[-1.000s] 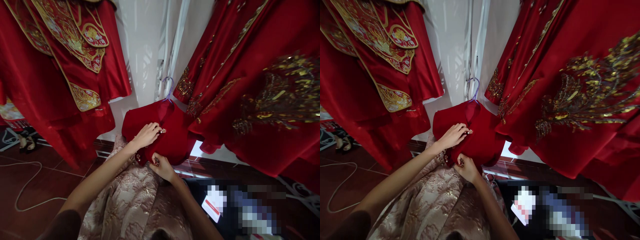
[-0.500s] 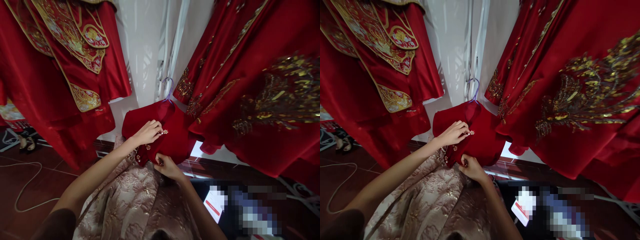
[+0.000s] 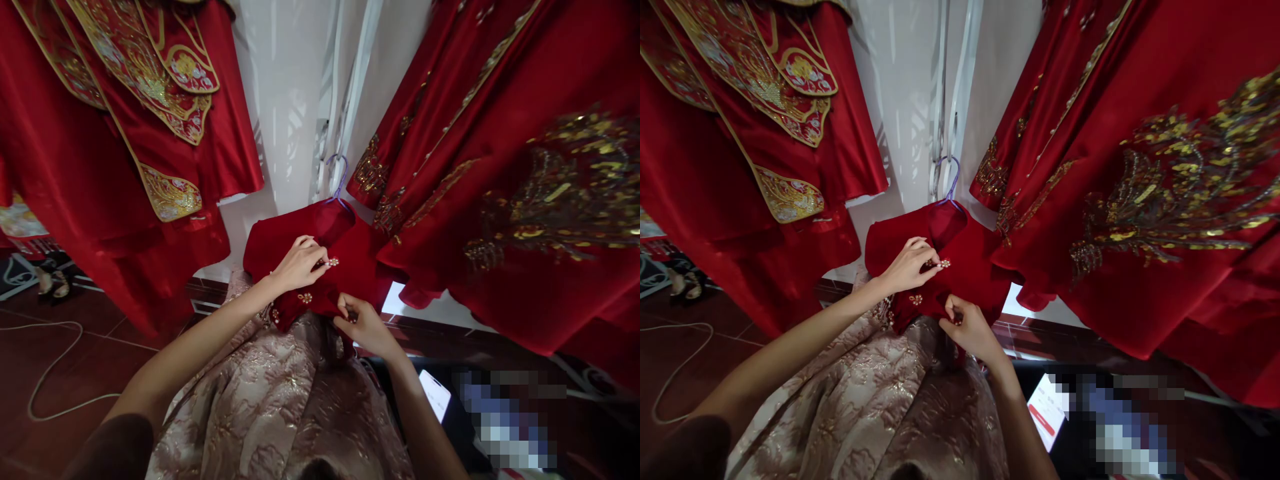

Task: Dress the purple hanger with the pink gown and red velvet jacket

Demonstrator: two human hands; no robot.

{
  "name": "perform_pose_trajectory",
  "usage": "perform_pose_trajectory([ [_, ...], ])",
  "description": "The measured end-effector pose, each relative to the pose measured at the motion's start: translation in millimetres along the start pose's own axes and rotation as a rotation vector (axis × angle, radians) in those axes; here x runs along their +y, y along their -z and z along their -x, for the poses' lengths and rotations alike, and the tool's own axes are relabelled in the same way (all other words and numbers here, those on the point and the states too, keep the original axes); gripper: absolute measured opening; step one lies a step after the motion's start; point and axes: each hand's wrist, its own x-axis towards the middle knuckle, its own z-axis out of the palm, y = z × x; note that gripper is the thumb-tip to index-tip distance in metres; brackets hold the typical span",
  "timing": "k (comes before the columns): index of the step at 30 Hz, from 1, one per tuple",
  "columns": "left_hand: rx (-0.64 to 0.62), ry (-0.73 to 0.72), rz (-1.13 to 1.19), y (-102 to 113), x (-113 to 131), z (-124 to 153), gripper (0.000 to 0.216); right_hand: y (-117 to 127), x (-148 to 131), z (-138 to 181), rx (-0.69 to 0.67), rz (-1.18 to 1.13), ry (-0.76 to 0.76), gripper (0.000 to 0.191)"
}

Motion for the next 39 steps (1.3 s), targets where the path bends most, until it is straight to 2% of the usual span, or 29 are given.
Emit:
perform_pose_trajectory([
  [2,0.001,-0.018,-0.029,0,-1,0,0.012,3,-8,3,-0.041,-0.02,0.016,0.021],
  [6,-0.019,-0.084,-0.133,0,1,0,0.02,-1,-17,9,-0.299,-0.097,0.006,0.016],
  [7,-0.026,-0.097,-0.161,0,1,0,0.021,-5,-17,9,-0.309,-0.113,0.004,0.015],
  [9,-0.037,-0.095,-0.215,0,2,1,0.022,-14,-14,2,-0.177,-0.148,0.019,0.018],
  [13,-0.024,0.016,-0.306,2,-2,4,0.025,-31,-6,-33,0.316,-0.36,0.043,0.028],
  [15,-0.003,0.089,-0.373,5,-6,6,0.021,-36,-5,-56,0.479,-0.451,0.076,0.03],
  [16,0.0,0.125,-0.416,7,-8,7,0.018,-38,-6,-67,0.497,-0.477,0.104,0.031],
  [18,-0.009,0.208,-0.496,10,-14,9,0.018,-43,-8,-86,0.448,-0.483,0.144,0.037],
  [21,0.004,0.358,-0.533,12,-25,13,0.019,-55,-8,-101,0.366,-0.283,0.068,0.061],
  [24,0.126,0.457,-0.491,11,-37,19,0.029,-64,1,-103,0.42,0.013,-0.076,0.088],
  [26,0.216,0.503,-0.432,10,-45,25,0.046,-64,11,-100,0.506,0.155,-0.112,0.095],
  [29,0.297,0.533,-0.309,14,-59,34,0.061,-48,28,-93,0.648,0.329,-0.1,0.089],
  [32,0.367,0.564,-0.212,24,-75,42,0.059,-17,43,-87,0.733,0.497,-0.138,0.08],
  [36,0.408,0.788,-0.057,36,-101,49,0.045,27,58,-88,0.677,0.628,-0.209,0.072],
  [39,0.467,0.913,0.11,38,-119,49,0.037,51,65,-97,0.603,0.617,-0.189,0.072],
])
